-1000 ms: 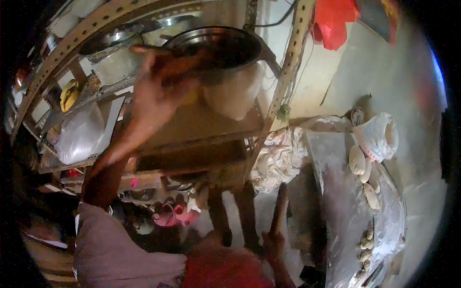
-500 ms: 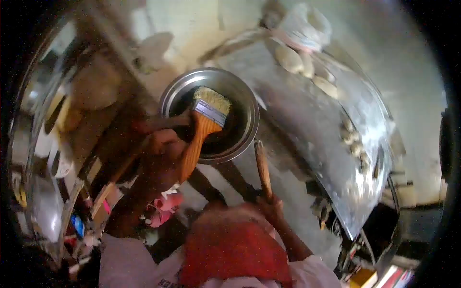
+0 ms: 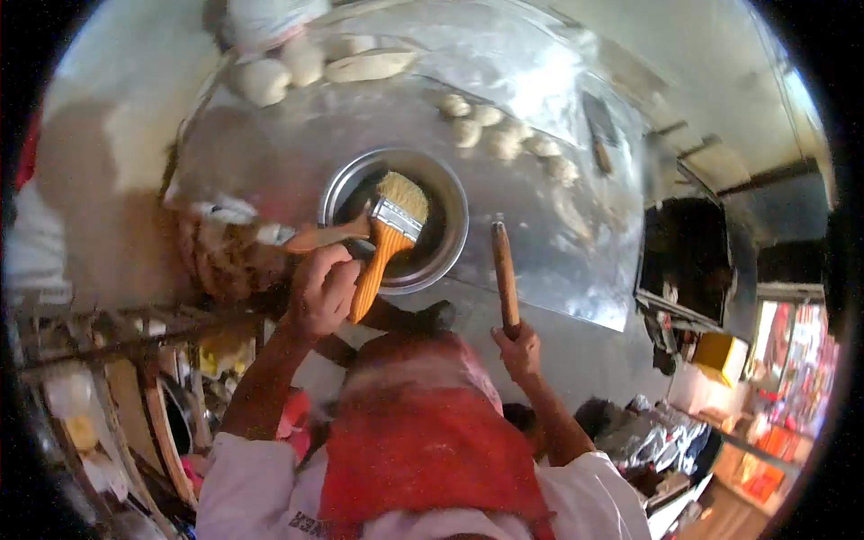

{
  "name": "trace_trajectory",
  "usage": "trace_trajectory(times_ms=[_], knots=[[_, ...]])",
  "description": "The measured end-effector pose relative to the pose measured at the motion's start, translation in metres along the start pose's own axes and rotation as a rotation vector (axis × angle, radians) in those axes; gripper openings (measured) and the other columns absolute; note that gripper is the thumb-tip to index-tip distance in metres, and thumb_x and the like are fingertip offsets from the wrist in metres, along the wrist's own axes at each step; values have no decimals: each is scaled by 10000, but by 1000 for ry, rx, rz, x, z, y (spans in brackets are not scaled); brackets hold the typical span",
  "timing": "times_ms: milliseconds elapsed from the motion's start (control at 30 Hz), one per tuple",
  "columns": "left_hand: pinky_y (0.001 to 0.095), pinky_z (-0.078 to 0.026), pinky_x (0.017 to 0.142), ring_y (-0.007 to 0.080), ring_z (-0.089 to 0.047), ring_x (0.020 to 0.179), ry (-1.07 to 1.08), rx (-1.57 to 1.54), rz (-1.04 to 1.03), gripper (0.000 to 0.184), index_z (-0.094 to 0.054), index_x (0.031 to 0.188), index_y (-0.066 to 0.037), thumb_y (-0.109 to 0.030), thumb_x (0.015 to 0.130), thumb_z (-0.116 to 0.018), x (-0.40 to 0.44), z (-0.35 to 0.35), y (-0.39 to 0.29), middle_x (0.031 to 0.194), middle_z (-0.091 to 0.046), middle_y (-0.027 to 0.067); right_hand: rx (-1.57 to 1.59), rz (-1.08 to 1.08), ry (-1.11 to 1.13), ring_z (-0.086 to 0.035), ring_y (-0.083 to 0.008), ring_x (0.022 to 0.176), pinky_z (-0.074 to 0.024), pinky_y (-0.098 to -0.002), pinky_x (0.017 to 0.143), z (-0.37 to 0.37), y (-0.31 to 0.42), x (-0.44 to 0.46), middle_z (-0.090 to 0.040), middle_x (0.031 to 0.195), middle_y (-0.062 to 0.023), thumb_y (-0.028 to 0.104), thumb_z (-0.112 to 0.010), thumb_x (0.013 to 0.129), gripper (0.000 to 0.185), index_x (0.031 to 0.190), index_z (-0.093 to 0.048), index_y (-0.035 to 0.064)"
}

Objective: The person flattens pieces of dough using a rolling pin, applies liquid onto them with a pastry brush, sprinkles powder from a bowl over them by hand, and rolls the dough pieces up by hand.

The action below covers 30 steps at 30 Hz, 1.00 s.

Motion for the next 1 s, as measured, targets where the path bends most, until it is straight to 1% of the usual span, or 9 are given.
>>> trace_trajectory(times_ms=[167,300,333,433,600,667,700,800,1000], knots=[[452,-504,837,352,-620,990,136,-113,-46,265,-662,1043,-24,6,795,-748,68,-86,-25,1095,-580,148,172,-216,-135,-639,-262,696,-526,-425,664,59,-31,-6,-673,778,-176,264,-785,878,345,961,-621,-28],[440,-521,767,336,-624,967,212,-409,104,266,-650,1010,-44,6,783,-779,91,-173,-25,1058,-563,127,113,-161,-268,-668,-325,753,-530,-446,702,73,-46,-10,-689,851,-190,269,-759,902,367,1064,-592,-15],[385,-512,764,318,-601,912,204,-390,17,249,-627,963,2,24,783,-798,104,-189,-32,1056,-541,135,124,-175,-278,-681,-353,775,-531,-456,712,73,-48,-12,-692,874,-199,268,-751,910,379,1098,-578,-12],[400,-521,768,335,-616,932,264,-503,-14,304,-607,1036,-4,25,797,-793,133,-244,-39,1068,-545,140,66,-183,-231,-687,-413,802,-534,-476,711,64,-63,-17,-696,893,-216,264,-742,918,366,1092,-559,0],[409,-503,735,339,-608,907,288,-535,-67,267,-605,989,6,27,791,-783,197,-342,-47,1032,-541,138,116,-233,-339,-659,-406,726,-513,-472,665,55,-60,-35,-653,796,-192,234,-719,924,292,1003,-552,8],[424,-491,763,349,-602,906,244,-510,-76,234,-601,958,-2,-2,804,-776,230,-371,-50,1029,-549,133,46,-176,-416,-664,-402,722,-521,-471,668,51,-63,-41,-653,787,-183,203,-723,915,266,1032,-575,15],[430,-490,778,353,-602,922,235,-502,-38,212,-605,960,-5,-22,820,-764,240,-396,-41,1039,-556,135,103,-304,-364,-660,-427,881,-522,-498,726,51,-58,-44,-651,970,-211,185,-735,911,310,1126,-567,37],[450,-495,796,364,-612,953,199,-433,-12,171,-618,982,-11,-78,868,-726,282,-438,-20,1067,-574,149,21,-237,-567,-650,-433,837,-522,-512,717,60,-38,-43,-644,988,-209,175,-728,919,376,1229,-563,41],[480,-516,840,386,-624,1017,280,-311,68,195,-629,1037,-14,-107,885,-710,348,-513,35,1144,-586,172,-159,-270,-610,-629,-403,903,-509,-490,744,94,3,21,-606,1025,-176,157,-700,930,438,1333,-551,67]])
Point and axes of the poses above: each hand's wrist, its own x-axis towards the middle knuckle, its own z-axis out of the back of the hand, y = z × x, the point moved 5 cm from there along x, towards the middle knuckle
